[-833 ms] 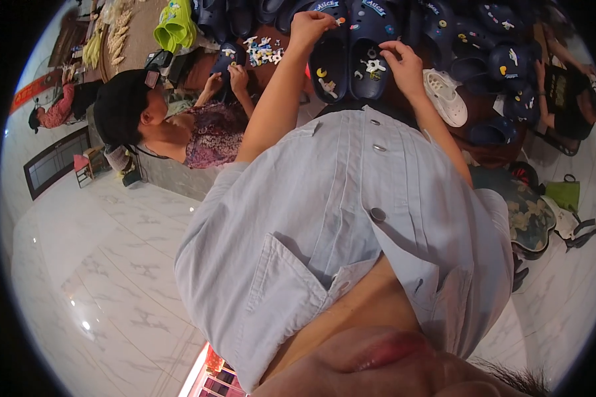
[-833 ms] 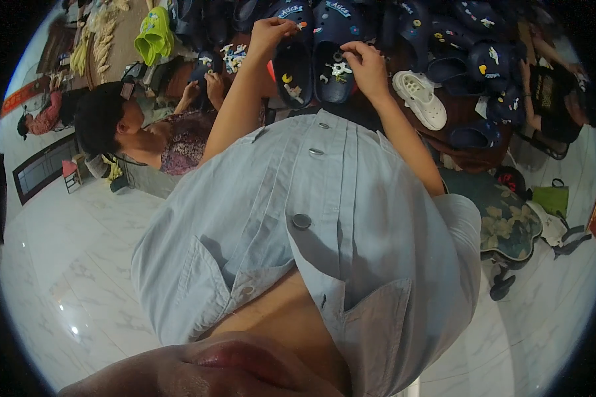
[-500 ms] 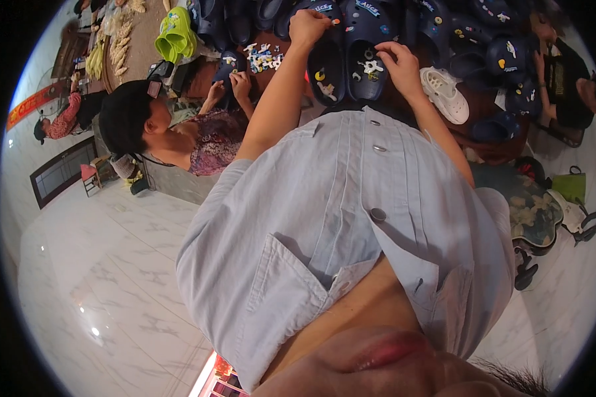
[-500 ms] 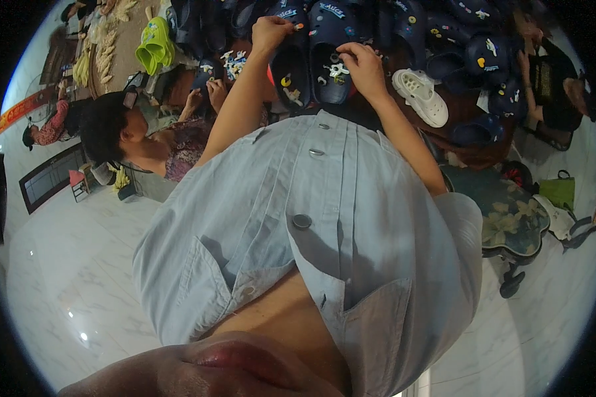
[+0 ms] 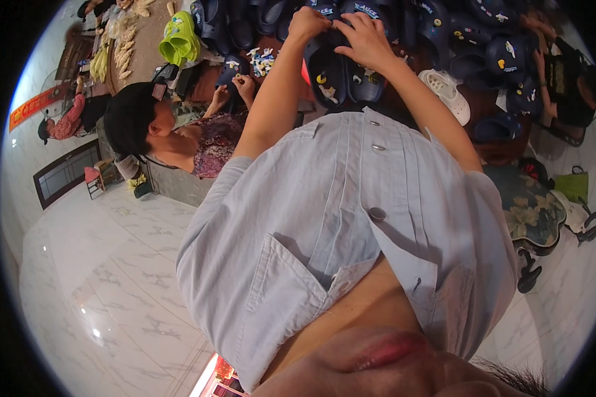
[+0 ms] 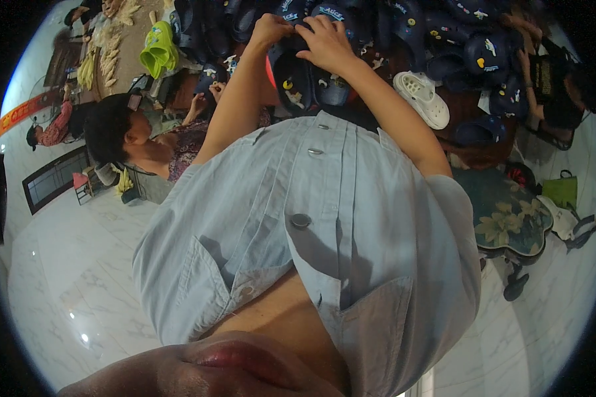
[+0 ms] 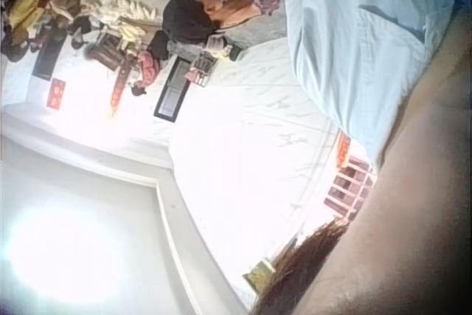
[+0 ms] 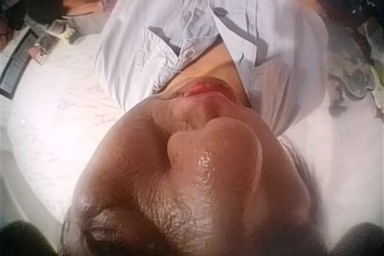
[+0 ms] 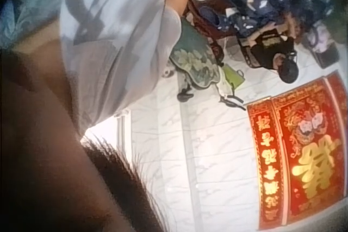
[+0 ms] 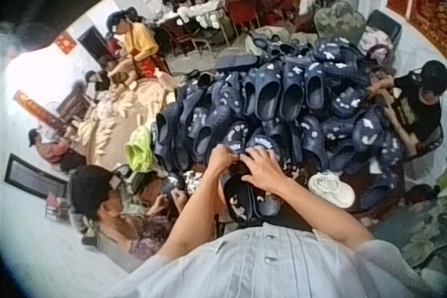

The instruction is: Insert decorative charms into the holes of plastic sandals.

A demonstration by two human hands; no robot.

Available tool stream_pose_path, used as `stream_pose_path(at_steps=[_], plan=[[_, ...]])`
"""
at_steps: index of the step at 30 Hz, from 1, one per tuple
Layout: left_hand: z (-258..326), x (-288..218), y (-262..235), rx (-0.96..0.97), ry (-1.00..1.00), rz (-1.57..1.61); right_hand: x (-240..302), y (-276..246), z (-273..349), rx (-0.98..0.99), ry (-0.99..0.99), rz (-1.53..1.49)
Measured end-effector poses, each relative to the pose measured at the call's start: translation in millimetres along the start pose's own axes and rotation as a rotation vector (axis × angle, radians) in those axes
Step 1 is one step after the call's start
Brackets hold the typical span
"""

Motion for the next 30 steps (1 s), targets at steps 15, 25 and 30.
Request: stream_pose_path(at_steps=[15, 25, 30], plan=[[-6, 25, 15, -0.031, 0.062, 0.090, -4, 31, -7, 0.186, 0.076, 0.064], [76, 1, -22, -0.311, 0.251, -0.142, -17, 34, -13, 0.268, 0.102, -0.001], [105, -12, -15, -0.412, 0.457, -0.275, -36, 37, -18, 0.363, 0.153, -0.117]])
Point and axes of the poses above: each hand's wrist, its own z-axis away from the middle knuckle, its own y-axis out of the palm, x = y × z, the point moved 7 cm from there along -z, towards the middle knuckle, and after that the axes turned 12 degrees about -z, right-handed, at the moved point
